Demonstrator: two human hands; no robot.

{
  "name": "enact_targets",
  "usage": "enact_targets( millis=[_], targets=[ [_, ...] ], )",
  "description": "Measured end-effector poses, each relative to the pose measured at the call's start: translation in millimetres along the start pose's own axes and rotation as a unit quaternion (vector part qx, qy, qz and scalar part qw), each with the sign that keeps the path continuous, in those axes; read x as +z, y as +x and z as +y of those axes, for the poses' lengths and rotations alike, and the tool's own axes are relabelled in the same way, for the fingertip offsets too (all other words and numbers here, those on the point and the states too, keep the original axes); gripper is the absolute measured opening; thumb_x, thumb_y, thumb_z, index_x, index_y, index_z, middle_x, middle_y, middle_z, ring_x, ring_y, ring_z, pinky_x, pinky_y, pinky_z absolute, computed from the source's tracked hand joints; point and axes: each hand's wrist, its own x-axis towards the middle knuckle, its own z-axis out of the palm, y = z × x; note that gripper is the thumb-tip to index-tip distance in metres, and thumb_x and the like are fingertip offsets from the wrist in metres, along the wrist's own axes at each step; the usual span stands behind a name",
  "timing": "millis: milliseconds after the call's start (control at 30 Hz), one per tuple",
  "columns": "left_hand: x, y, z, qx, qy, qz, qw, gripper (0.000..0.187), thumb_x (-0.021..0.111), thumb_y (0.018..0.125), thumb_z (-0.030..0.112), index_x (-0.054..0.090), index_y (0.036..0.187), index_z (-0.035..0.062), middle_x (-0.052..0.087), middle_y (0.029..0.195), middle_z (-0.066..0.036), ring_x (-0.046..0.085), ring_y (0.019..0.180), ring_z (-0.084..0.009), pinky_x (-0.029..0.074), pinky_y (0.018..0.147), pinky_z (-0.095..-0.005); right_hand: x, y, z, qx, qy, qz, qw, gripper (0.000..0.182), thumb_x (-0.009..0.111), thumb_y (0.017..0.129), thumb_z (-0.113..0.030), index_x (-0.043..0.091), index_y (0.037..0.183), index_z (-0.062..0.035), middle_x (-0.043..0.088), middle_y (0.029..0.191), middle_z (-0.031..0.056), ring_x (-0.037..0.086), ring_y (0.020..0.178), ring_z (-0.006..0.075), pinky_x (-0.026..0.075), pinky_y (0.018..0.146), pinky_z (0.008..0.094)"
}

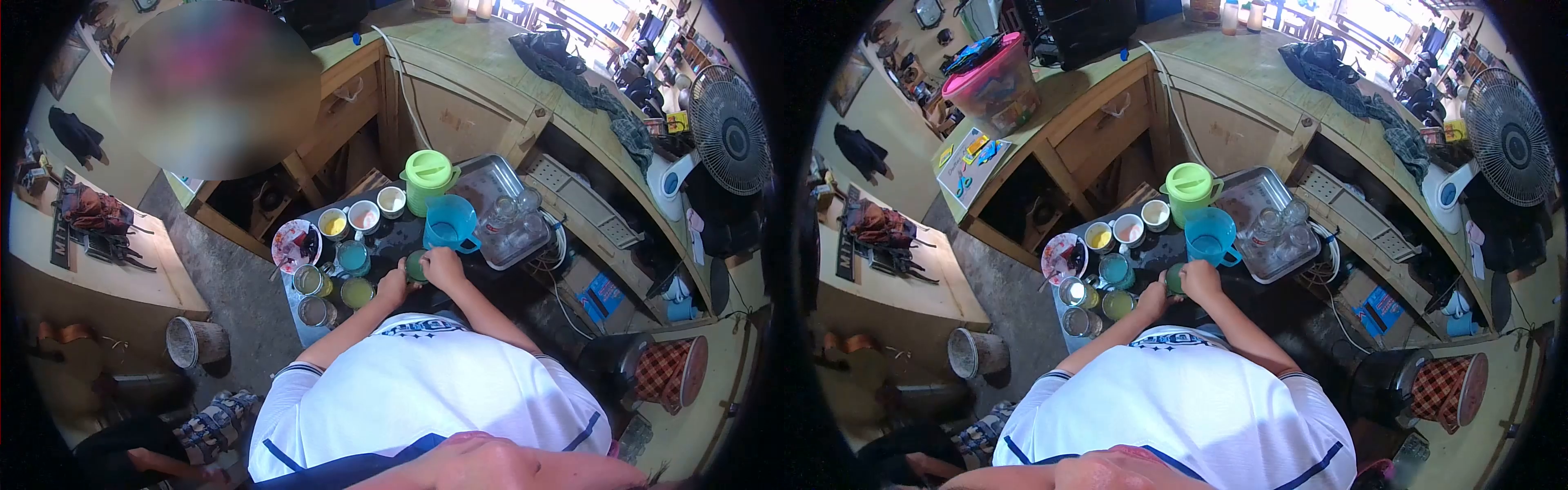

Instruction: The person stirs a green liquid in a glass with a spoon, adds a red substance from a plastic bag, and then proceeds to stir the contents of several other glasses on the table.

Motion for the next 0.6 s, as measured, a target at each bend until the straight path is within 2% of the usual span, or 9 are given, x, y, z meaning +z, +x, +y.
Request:
enact_targets(
  millis=[67,200,267,300,367,467,500,567,600],
  targets=[
    [-1.0,1.1,-0.2,0.001,-0.002,-0.004,1.000,0.087,0.076,0.075,0.039,0.029,0.139,0.0041,0.067,0.095,-0.021,0.065,0.089,-0.0389,0.052,0.073,-0.0473,4.5,3.1,2.3,-0.061,0.127,0.091,0.986,0.019,0.061,0.081,-0.020,0.071,0.082,-0.0040,0.066,0.085,0.0181,0.065,0.078,0.0357,0.053,0.069,0.0470],
    [-4.2,-2.2,4.6,-0.011,-0.001,-0.003,1.000,0.086,0.076,0.074,0.038,0.029,0.139,0.0041,0.067,0.095,-0.022,0.065,0.089,-0.0392,0.052,0.073,-0.0475,-0.5,-2.1,-4.2,-0.007,0.015,0.042,0.999,0.018,0.065,0.079,-0.017,0.070,0.079,-0.0001,0.065,0.080,0.0206,0.063,0.074,0.0383,0.051,0.068,0.0450],
    [-7.4,-4.1,6.9,0.000,-0.006,0.003,1.000,0.086,0.077,0.074,0.036,0.030,0.138,0.0041,0.066,0.095,-0.022,0.065,0.089,-0.0394,0.053,0.073,-0.0476,5.6,1.8,0.9,-0.061,0.143,0.116,0.981,0.018,0.063,0.079,-0.018,0.070,0.077,-0.0008,0.065,0.081,0.0216,0.064,0.074,0.0383,0.052,0.068,0.0462],
    [-6.4,-2.6,5.3,0.000,-0.006,0.003,1.000,0.086,0.077,0.074,0.036,0.030,0.138,0.0041,0.066,0.095,-0.022,0.065,0.089,-0.0394,0.053,0.073,-0.0476,3.3,1.6,0.0,-0.062,0.143,0.117,0.981,0.018,0.063,0.079,-0.018,0.070,0.077,-0.0008,0.065,0.081,0.0216,0.064,0.074,0.0383,0.052,0.068,0.0462],
    [-2.5,-1.9,2.0,0.016,-0.015,0.016,1.000,0.085,0.077,0.073,0.036,0.031,0.137,0.0040,0.067,0.094,-0.022,0.066,0.088,-0.0394,0.053,0.072,-0.0477,0.0,-1.5,-1.5,-0.022,0.025,0.047,0.998,0.018,0.064,0.079,-0.017,0.070,0.080,0.0004,0.065,0.082,0.0213,0.063,0.074,0.0384,0.051,0.067,0.0460],
    [-8.4,-4.5,7.9,0.006,0.004,0.007,1.000,0.085,0.078,0.073,0.035,0.031,0.137,0.0036,0.067,0.093,-0.022,0.066,0.088,-0.0392,0.053,0.071,-0.0476,7.9,3.8,3.8,-0.075,0.139,0.108,0.982,0.018,0.063,0.079,-0.017,0.070,0.078,-0.0004,0.065,0.084,0.0220,0.064,0.076,0.0382,0.052,0.069,0.0468],
    [-6.3,-2.4,5.3,0.007,0.004,0.008,1.000,0.085,0.078,0.073,0.035,0.031,0.137,0.0036,0.067,0.093,-0.022,0.066,0.088,-0.0392,0.053,0.071,-0.0476,5.2,3.0,1.1,-0.075,0.138,0.109,0.982,0.018,0.063,0.079,-0.017,0.070,0.078,-0.0004,0.065,0.084,0.0220,0.064,0.076,0.0382,0.052,0.069,0.0468],
    [-0.5,0.1,0.2,0.014,-0.003,0.019,1.000,0.085,0.077,0.073,0.035,0.032,0.137,0.0031,0.067,0.093,-0.022,0.066,0.087,-0.0390,0.053,0.071,-0.0475,0.9,-1.5,-4.0,-0.020,0.016,0.046,0.999,0.019,0.063,0.079,-0.017,0.069,0.079,0.0015,0.065,0.083,0.0219,0.063,0.077,0.0383,0.051,0.069,0.0460],
    [-1.6,-1.5,1.7,0.013,-0.003,0.018,1.000,0.085,0.077,0.073,0.035,0.032,0.137,0.0031,0.067,0.093,-0.022,0.066,0.087,-0.0390,0.053,0.071,-0.0475,3.5,-1.1,-2.2,-0.020,0.016,0.045,0.999,0.019,0.063,0.079,-0.017,0.069,0.079,0.0015,0.065,0.083,0.0219,0.063,0.077,0.0383,0.051,0.069,0.0460]
  ],
)
